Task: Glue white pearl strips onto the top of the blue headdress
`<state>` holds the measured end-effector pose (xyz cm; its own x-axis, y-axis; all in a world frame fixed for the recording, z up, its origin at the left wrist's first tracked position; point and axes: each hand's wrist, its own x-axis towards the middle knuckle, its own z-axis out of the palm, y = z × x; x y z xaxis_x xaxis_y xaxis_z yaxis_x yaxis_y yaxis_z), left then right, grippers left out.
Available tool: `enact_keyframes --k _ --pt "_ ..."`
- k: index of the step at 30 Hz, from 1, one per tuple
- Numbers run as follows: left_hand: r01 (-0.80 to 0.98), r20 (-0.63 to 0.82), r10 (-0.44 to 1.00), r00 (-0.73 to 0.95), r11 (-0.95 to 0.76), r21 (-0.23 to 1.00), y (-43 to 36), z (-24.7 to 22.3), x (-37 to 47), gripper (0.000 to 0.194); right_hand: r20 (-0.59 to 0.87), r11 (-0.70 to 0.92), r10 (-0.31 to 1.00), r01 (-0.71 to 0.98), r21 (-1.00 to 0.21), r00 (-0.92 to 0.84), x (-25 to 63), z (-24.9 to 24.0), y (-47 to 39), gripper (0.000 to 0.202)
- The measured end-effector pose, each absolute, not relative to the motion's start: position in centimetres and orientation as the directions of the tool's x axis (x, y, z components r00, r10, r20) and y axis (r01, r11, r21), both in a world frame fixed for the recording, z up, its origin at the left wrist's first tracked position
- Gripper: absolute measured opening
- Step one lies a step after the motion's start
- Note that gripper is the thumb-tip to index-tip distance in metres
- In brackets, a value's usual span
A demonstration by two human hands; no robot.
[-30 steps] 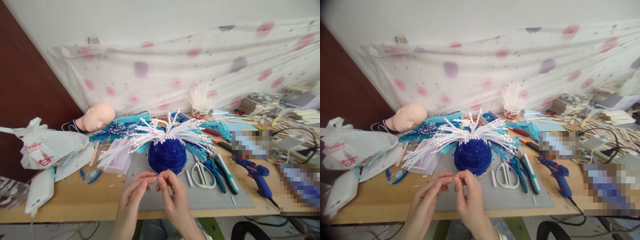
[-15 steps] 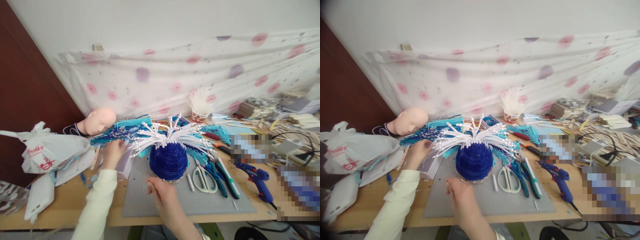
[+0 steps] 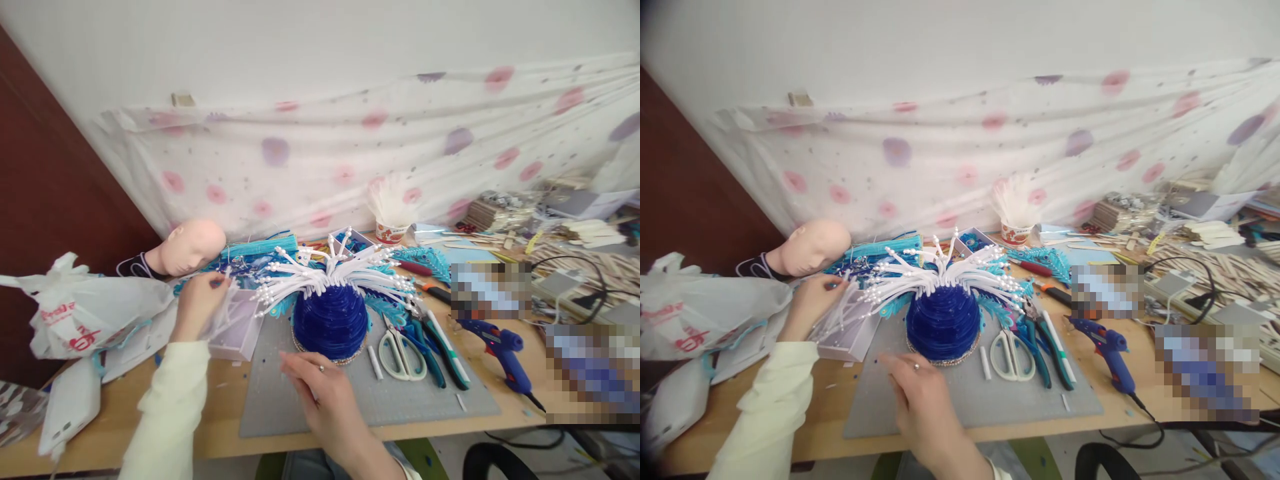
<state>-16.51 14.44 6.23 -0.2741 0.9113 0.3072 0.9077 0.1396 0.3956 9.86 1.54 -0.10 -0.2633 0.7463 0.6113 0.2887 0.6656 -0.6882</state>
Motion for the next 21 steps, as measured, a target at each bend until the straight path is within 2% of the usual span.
enact_keyframes --k 5,10,13,17,19,21 --pt "0.824 0.289 0.911 -0.295 0.089 0.559 14.3 8.5 -18.4 0.026 0.632 0.659 0.749 0.319 -0.681 -0.198 10.5 -0.1 1.4 0.025" --pt "0.725 0.282 0.918 -0.280 0.009 0.689 14.4 9.5 -19.0 0.032 0.640 0.697 0.717 0.309 -0.647 -0.278 11.0 -0.2 1.5 0.058" --pt "0.669 0.307 0.910 -0.278 -0.046 0.742 14.0 10.5 -18.6 0.033 0.642 0.682 0.729 0.316 -0.659 -0.237 10.9 -0.3 1.5 0.049" --pt "0.606 0.438 0.836 -0.330 -0.168 0.778 12.8 13.0 -17.5 0.038 0.670 0.681 0.726 0.287 -0.673 -0.152 10.6 0.0 1.2 0.017" --pt "0.596 0.527 0.754 -0.393 -0.228 0.770 11.7 14.3 -17.0 0.046 0.670 0.673 0.732 0.275 -0.686 -0.120 10.6 0.2 1.0 0.018" --pt "0.597 0.614 0.639 -0.464 -0.287 0.749 10.0 15.1 -16.4 0.053 0.692 0.696 0.712 0.254 -0.672 -0.120 10.8 0.5 0.8 0.032"
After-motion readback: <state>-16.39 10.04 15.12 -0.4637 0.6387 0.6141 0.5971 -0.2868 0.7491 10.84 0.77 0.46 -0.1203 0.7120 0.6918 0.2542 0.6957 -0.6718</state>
